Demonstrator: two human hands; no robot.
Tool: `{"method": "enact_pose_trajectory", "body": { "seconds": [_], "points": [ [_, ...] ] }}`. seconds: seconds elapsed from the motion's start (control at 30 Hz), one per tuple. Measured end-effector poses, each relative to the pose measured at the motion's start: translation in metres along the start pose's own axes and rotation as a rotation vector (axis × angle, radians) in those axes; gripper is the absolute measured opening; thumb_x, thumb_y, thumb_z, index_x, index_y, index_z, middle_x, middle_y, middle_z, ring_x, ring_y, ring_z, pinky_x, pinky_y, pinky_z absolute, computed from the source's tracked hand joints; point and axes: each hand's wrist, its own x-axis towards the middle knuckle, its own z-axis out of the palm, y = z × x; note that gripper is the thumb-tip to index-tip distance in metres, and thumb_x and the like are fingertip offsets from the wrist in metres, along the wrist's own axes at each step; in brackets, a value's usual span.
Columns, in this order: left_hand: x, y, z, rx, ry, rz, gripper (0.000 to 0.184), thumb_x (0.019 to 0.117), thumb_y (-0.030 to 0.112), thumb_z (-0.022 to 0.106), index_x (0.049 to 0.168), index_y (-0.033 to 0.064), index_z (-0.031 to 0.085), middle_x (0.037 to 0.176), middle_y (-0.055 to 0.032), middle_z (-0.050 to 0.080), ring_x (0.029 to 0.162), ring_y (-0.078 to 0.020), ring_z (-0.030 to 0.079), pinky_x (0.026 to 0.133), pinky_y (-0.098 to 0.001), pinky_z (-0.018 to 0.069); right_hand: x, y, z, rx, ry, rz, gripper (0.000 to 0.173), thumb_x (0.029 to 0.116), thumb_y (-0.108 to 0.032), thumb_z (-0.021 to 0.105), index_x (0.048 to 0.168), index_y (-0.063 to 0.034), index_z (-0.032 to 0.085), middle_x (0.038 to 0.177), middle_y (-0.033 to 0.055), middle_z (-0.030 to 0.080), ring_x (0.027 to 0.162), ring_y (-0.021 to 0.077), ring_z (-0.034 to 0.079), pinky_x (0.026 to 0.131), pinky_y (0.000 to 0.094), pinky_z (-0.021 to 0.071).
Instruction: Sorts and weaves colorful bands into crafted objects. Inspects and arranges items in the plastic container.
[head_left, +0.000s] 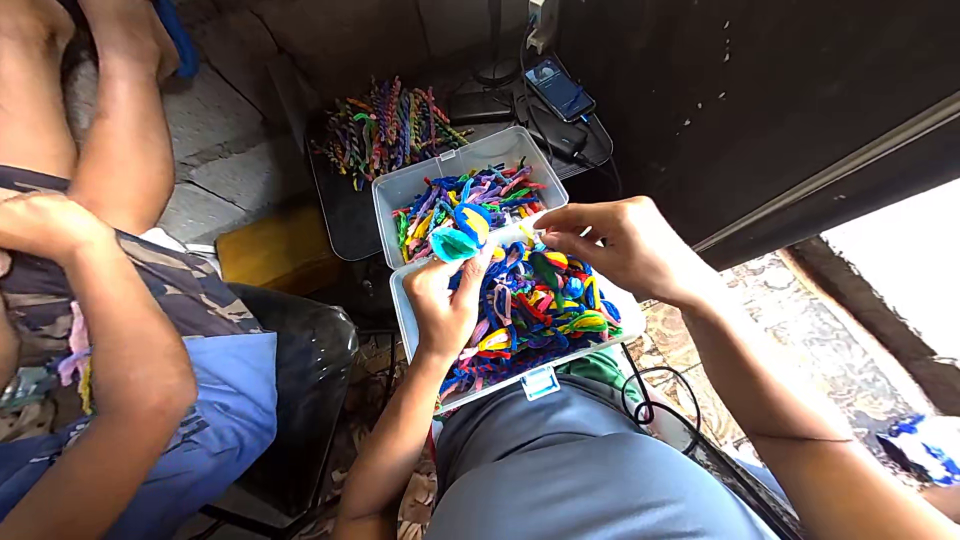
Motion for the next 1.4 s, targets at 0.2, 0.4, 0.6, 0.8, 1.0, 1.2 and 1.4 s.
{"method": "enact_pose_trajectory", "body": {
  "seconds": [0.2,0.4,0.6,0.8,1.0,1.2,1.4],
  "points": [
    [0.000,0.001,0.002,0.011,-0.002,0.035,0.013,0.0972,0.002,0.064,0.096,-0.0069,0.072,0.094,-0.0060,0.076,0.090,-0.0042,0.073,0.084,-0.0229,0.0601,0.008,0.044,0.031,-0.116,-0.244,0.109,0.019,0.0925,-0.013,0.073,0.101,0.0045,0.073,0.095,0.0230,0.070,0.092,0.0417,0.069,0.081,0.0603,0.0549],
    [0.000,0.005,0.002,-0.036,-0.020,-0.005,0.013,0.0978,0.002,0.062,0.097,-0.0056,0.073,0.093,-0.0049,0.076,0.087,-0.0060,0.073,0.083,-0.0240,0.0607,0.008,0.037,0.028,-0.030,-0.180,0.052,0.009,0.0888,-0.004,0.073,0.092,0.0044,0.074,0.091,0.0203,0.067,0.083,0.0329,0.067,0.074,0.0483,0.0567],
    [0.004,0.014,0.002,-0.300,-0.071,-0.196,0.019,0.1011,0.000,0.055,0.096,0.0037,0.073,0.090,-0.0001,0.077,0.082,-0.0097,0.074,0.080,-0.0280,0.0625,-0.006,0.001,0.000,0.660,0.237,0.044,0.014,0.0921,-0.002,0.068,0.103,-0.0110,0.068,0.098,-0.0072,0.072,0.080,0.0004,0.069,0.073,0.0178,0.0604],
    [0.003,0.019,0.005,-0.304,-0.011,-0.180,0.018,0.1004,0.003,0.059,0.095,0.0089,0.075,0.095,0.0074,0.076,0.089,-0.0023,0.072,0.084,-0.0245,0.0605,-0.001,-0.036,0.037,0.649,0.470,-0.053,0.016,0.0872,0.003,0.071,0.094,-0.0081,0.061,0.108,-0.0016,0.069,0.092,0.0020,0.069,0.078,0.0192,0.0613],
    [0.001,0.015,0.001,-0.332,0.082,-0.172,0.017,0.1009,0.007,0.061,0.093,0.0124,0.075,0.091,0.0099,0.075,0.086,-0.0004,0.071,0.082,-0.0229,0.0594,0.018,-0.055,0.056,0.542,0.423,0.033,0.007,0.0883,-0.004,0.069,0.090,-0.0078,0.063,0.097,0.0000,0.068,0.092,0.0023,0.063,0.081,0.0183,0.0516],
    [0.001,0.016,0.001,-0.321,0.097,-0.099,0.016,0.1008,0.005,0.061,0.097,0.0102,0.075,0.098,0.0081,0.075,0.093,-0.0014,0.071,0.086,-0.0240,0.0590,0.028,-0.057,0.047,0.969,0.345,0.154,0.018,0.0890,0.005,0.070,0.093,-0.0116,0.063,0.085,-0.0060,0.069,0.075,0.0008,0.066,0.070,0.0176,0.0575],
    [0.001,0.016,-0.001,-0.323,0.103,-0.084,0.014,0.1002,0.005,0.062,0.095,0.0090,0.074,0.097,0.0085,0.074,0.092,0.0006,0.069,0.084,-0.0221,0.0582,0.032,-0.060,0.049,0.949,0.322,0.124,0.015,0.0923,0.004,0.067,0.105,-0.0042,0.070,0.086,-0.0045,0.074,0.074,0.0020,0.069,0.069,0.0190,0.0593]
  ]
}}
